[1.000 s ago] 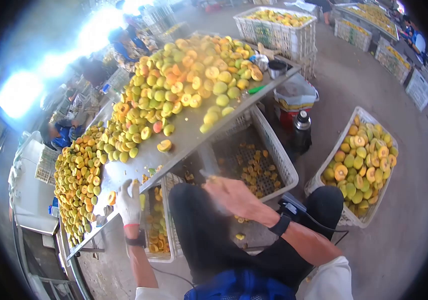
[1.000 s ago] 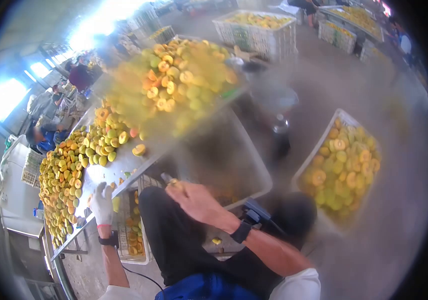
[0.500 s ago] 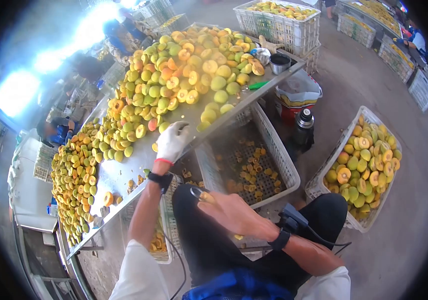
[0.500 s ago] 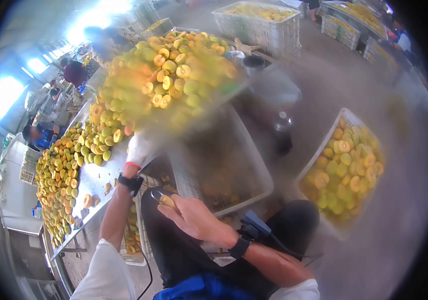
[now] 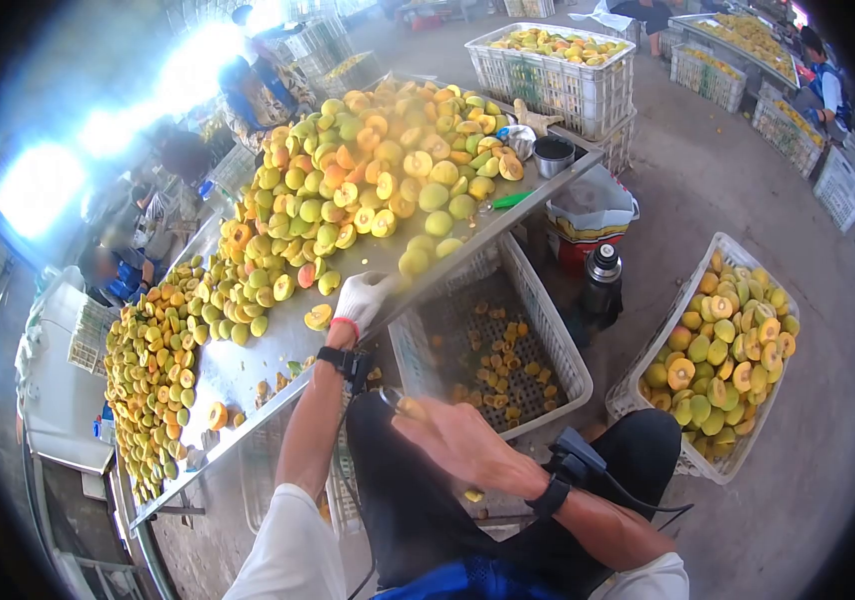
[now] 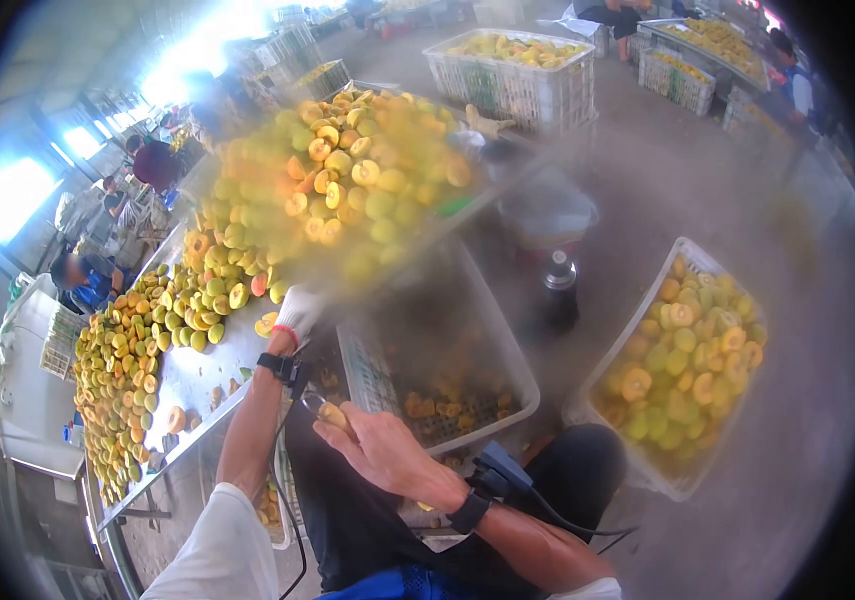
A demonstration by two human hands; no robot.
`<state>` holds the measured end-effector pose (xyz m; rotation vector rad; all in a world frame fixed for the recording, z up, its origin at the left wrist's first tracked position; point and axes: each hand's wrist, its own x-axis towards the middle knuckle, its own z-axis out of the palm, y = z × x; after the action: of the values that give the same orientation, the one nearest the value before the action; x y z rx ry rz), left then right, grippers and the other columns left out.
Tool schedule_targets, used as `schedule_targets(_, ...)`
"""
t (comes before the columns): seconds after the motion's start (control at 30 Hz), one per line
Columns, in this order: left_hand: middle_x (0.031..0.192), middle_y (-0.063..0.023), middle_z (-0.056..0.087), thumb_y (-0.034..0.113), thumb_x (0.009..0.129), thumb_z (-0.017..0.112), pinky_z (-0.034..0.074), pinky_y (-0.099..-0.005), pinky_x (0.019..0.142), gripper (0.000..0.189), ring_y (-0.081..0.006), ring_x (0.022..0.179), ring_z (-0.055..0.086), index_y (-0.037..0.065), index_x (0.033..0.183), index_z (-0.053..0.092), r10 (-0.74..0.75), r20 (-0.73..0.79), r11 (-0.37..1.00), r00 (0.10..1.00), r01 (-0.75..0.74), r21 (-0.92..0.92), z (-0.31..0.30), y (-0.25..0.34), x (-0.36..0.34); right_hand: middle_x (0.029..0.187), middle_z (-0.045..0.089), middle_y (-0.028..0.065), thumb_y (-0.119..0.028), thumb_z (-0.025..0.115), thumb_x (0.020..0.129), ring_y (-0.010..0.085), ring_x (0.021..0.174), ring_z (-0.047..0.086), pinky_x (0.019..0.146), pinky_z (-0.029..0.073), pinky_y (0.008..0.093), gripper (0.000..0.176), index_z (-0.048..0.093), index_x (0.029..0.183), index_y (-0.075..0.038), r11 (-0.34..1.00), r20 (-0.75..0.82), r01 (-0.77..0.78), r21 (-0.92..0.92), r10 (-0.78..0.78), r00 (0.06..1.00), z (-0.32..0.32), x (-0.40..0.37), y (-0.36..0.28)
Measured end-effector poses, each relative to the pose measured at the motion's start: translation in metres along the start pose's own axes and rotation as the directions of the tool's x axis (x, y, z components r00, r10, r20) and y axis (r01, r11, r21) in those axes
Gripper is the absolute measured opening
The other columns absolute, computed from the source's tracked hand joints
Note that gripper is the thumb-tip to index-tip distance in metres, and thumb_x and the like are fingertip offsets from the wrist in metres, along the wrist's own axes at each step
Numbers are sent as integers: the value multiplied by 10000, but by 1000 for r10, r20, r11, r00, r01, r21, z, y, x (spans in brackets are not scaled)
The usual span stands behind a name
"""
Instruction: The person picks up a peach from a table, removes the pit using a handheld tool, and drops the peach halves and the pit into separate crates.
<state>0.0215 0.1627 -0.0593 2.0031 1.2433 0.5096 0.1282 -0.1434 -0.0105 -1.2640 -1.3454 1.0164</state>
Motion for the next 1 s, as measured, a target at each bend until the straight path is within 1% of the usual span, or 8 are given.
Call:
schedule_targets(0.13,1120,-92,763,269,890,762,542,-297,890,424,-143,991,691,-28,1190,727,-42,-22,981,999,37,-191,-24,37,-50,762,635,278,-374,596,1045,472,743,640,682,491,496,406,609,977,27,999,-157,42,18,-38,987,5,9,11)
schedule_targets(0.23,1132,-85,752,179,885,756,540,-295,908,393,-133,1028,677,-23,1217,699,129,-107,985,986,-140,-105,-43,57,-90,725,646,206,-347,608,1041,354,690,657,661,495,446,374,616,944,15,994,-302,51,94,-20,953,-3,19,6)
schedule_targets(0.4,1221,-122,696,71,820,761,524,-311,984,547,-184,1127,673,3,1345,627,319,-22,945,948,-320,-68,-68,96,-149,705,612,26,-286,596,1053,113,643,583,632,467,332,271,655,1015,-23,960,-275,-58,273,136,952,-17,38,0)
schedule_targets(0.47,1256,-130,681,70,813,768,523,-322,991,570,-202,1153,667,15,1360,620,380,-11,925,925,-380,-24,-68,114,-170,723,614,29,-278,595,1057,119,641,567,637,460,319,261,654,1053,-24,930,-259,13,366,89,962,-10,43,2)
schedule_targets(0.57,1345,-145,643,89,804,792,519,-345,1009,606,-227,1216,645,27,1379,611,399,44,917,916,-398,-23,-65,114,-181,654,484,-67,-278,579,1072,18,447,384,401,309,230,261,616,1206,-56,917,-182,58,395,16,983,-6,49,15)
schedule_targets(0.63,1363,-147,637,82,799,795,517,-349,1016,616,-230,1228,640,30,1384,608,447,21,893,894,-448,34,-58,122,-190,652,470,-69,-265,593,1064,19,439,368,400,300,232,259,623,1225,-65,862,-139,-79,501,170,976,-10,44,-14)
schedule_targets(0.87,1131,-67,712,485,1050,543,543,-263,685,558,-148,819,686,10,1322,647,107,161,882,981,-20,-470,-47,108,-187,882,679,59,-190,634,1023,188,706,640,674,529,355,313,595,1287,-27,945,-204,322,-56,-327,923,-18,50,9)
schedule_targets(1.0,921,-39,713,504,1089,449,484,-229,590,567,-92,708,634,2,1193,693,-47,288,879,957,177,-443,-30,98,-178,952,698,204,-175,638,1018,365,817,693,748,541,430,322,578,1288,-11,910,-241,339,-237,-393,887,-20,46,7)
